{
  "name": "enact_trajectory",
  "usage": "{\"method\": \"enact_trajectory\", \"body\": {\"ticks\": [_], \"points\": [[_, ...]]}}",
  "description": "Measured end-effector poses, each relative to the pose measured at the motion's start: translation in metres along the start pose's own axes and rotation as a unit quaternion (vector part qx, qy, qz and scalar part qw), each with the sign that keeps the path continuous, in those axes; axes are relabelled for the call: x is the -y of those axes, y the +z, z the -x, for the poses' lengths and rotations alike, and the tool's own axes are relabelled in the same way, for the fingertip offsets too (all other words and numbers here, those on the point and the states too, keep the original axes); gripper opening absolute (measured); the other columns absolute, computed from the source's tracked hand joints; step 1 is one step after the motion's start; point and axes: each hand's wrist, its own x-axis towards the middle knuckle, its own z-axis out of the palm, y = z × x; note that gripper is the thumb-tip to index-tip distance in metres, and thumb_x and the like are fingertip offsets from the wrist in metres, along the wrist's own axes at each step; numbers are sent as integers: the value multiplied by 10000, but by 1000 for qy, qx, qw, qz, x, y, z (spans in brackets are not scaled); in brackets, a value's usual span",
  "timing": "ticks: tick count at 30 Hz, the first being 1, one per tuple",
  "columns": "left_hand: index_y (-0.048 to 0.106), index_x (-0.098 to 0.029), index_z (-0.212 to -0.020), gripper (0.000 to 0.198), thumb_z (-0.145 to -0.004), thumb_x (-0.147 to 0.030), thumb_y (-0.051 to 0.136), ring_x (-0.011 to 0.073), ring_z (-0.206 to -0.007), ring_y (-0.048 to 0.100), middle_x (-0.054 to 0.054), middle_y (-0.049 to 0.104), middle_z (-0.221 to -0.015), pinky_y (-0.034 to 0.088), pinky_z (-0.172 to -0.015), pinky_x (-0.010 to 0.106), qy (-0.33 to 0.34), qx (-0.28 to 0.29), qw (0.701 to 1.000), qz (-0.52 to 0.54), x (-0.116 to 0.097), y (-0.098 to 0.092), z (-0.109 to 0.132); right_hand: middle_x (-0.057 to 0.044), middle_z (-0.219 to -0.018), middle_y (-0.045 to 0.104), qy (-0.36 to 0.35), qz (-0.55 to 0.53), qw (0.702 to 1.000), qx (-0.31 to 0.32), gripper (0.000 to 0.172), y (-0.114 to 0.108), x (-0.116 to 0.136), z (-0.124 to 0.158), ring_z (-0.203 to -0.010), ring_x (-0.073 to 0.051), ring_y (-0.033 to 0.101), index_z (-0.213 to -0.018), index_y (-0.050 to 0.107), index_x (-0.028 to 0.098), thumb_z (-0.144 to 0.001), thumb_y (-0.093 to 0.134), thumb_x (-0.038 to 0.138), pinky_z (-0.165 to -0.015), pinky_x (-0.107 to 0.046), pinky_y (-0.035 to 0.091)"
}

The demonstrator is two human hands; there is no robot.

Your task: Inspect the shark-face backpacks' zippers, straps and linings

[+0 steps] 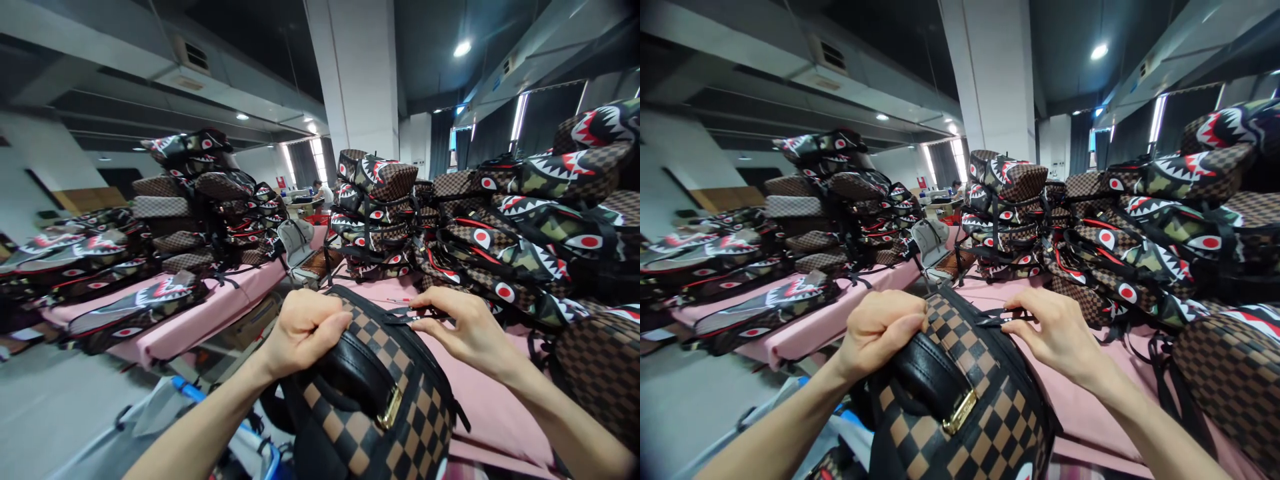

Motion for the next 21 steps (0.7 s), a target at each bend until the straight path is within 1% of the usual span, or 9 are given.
{"method": "enact_trajectory", "body": {"ticks": [3, 9, 13, 15, 19, 21], "points": [[369, -163, -512, 345, -855, -173, 390, 64, -427, 276, -42, 288, -471, 220, -444, 236, 5, 2, 1000, 3, -1, 0, 2, -43, -811, 651, -30, -3, 1000, -4, 124, 0, -3, -5, -732, -156, 576, -871, 633, 198, -837, 571, 299, -662, -263, 427], [408, -164, -512, 358, -866, -197, 374, 72, -400, 291, -39, 316, -429, 231, -437, 243, 15, 3, 1000, -14, -6, -2, 3, -27, -765, 664, -85, -23, 996, 27, 127, -3, -8, -18, -698, -146, 563, -815, 654, 204, -817, 607, 321, -663, -272, 401], [413, -168, -509, 359, -864, -199, 373, 77, -395, 313, -34, 338, -421, 246, -436, 243, 10, 7, 1000, -16, -6, -2, 5, -19, -759, 675, -123, -49, 991, 34, 104, -4, -10, -25, -700, -145, 573, -807, 653, 199, -803, 628, 300, -675, -282, 393], [410, -170, -506, 361, -863, -201, 376, 78, -390, 322, -31, 348, -417, 252, -433, 242, 9, 10, 1000, -13, -6, -2, 5, -17, -763, 680, -118, -64, 990, 37, 89, -3, -11, -25, -700, -144, 577, -793, 654, 198, -795, 638, 285, -680, -282, 397], [427, -168, -516, 357, -868, -198, 378, 83, -384, 345, -25, 364, -403, 263, -424, 239, 12, 9, 1000, -10, -7, -2, 4, -13, -787, 681, -70, -119, 990, 34, 57, -3, -12, -22, -738, -140, 592, -805, 656, 193, -786, 648, 246, -691, -262, 418], [440, -168, -525, 350, -869, -193, 379, 86, -390, 365, -23, 371, -403, 276, -422, 232, 14, 6, 1000, -12, -8, -2, 3, -13, -800, 682, -61, -123, 990, 28, 67, -2, -12, -20, -751, -141, 596, -820, 656, 191, -779, 655, 244, -695, -261, 421]]}}
